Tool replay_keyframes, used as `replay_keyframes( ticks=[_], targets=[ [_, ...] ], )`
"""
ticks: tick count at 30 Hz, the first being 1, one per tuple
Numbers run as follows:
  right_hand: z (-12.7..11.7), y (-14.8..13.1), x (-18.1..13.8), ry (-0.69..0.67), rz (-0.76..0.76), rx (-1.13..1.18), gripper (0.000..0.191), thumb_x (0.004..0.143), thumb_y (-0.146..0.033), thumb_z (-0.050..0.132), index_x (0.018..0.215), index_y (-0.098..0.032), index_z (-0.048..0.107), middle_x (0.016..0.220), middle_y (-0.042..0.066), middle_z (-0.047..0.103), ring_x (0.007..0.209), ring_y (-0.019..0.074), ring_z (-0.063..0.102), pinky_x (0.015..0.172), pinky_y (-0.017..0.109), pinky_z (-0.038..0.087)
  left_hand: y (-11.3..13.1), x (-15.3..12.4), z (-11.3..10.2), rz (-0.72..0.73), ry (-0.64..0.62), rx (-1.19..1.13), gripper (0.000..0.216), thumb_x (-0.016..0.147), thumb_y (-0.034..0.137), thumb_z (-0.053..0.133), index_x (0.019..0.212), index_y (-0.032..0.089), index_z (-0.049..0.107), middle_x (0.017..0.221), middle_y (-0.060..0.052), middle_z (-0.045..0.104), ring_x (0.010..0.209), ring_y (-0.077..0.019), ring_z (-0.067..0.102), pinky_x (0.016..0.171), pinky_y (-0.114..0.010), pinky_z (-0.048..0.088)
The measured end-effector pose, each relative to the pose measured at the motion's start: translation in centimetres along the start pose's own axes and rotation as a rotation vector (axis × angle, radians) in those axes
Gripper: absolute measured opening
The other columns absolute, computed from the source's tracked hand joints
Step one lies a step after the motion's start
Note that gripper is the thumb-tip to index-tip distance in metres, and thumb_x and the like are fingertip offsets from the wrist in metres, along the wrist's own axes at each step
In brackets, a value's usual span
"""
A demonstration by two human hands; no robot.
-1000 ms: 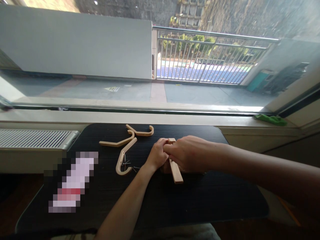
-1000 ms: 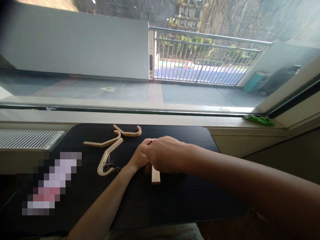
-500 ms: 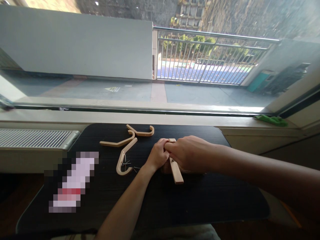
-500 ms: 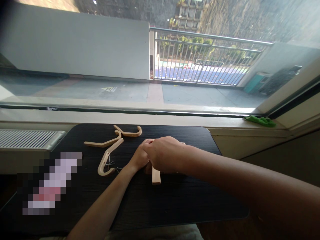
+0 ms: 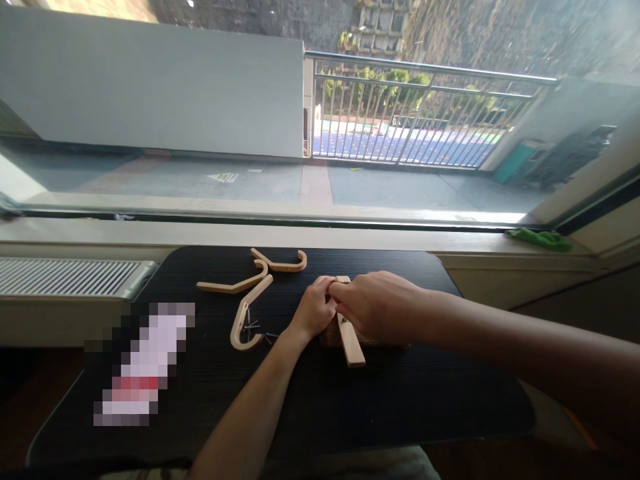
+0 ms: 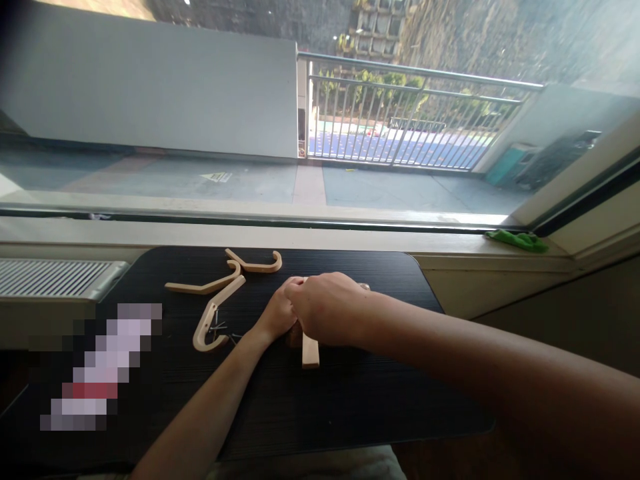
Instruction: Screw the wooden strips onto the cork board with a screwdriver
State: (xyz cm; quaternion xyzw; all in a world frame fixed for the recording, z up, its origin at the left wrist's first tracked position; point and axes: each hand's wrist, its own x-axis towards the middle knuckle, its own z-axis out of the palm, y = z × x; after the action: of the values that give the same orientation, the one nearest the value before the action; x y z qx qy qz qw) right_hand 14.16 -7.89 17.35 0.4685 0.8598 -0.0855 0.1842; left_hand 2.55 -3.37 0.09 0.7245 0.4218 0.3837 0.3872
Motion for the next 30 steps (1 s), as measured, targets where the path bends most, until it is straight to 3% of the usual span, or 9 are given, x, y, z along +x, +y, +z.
replay_keyframes(
  ticks=[13, 24, 30],
  targets=[
    [0.6, 0.4, 0.0, 0.044, 0.091, 0.1, 0.026, 0.095, -0.028, 0.042, 0.103, -0.017, 0.064, 0.08, 0.011, 0.072, 0.07, 0.0285, 0.07, 0.047, 0.029, 0.033, 0.2, 0.0, -0.1, 0.021, 0.015, -0.017, 0.024, 0.078, 0.006, 0.053, 0.096, 0.016, 0.066, 0.101, -0.008, 0.068, 0.095, -0.0208, 0.064, 0.087, -0.032, 0.051],
    [0.8, 1.6, -0.2, 0.107, 0.079, 0.128, 0.024, 0.093, -0.029, 0.043, 0.092, -0.02, 0.065, 0.073, 0.006, 0.07, 0.058, 0.0183, 0.06, 0.048, 0.028, 0.022, 0.1, 0.0, 0.0, 0.059, 0.02, 0.032, 0.015, 0.083, 0.009, 0.053, 0.089, 0.017, 0.064, 0.094, -0.007, 0.066, 0.092, -0.0204, 0.063, 0.085, -0.032, 0.05],
    [1.4, 3.6, -1.5, 0.192, 0.109, 0.196, 0.024, 0.093, -0.037, 0.047, 0.089, -0.022, 0.064, 0.064, 0.001, 0.064, 0.054, 0.014, 0.051, 0.05, 0.027, 0.023, 0.3, -0.1, 0.0, 0.041, 0.006, 0.045, 0.009, 0.087, 0.017, 0.053, 0.088, 0.017, 0.062, 0.09, -0.006, 0.063, 0.088, -0.0191, 0.061, 0.082, -0.031, 0.049]
  ],
)
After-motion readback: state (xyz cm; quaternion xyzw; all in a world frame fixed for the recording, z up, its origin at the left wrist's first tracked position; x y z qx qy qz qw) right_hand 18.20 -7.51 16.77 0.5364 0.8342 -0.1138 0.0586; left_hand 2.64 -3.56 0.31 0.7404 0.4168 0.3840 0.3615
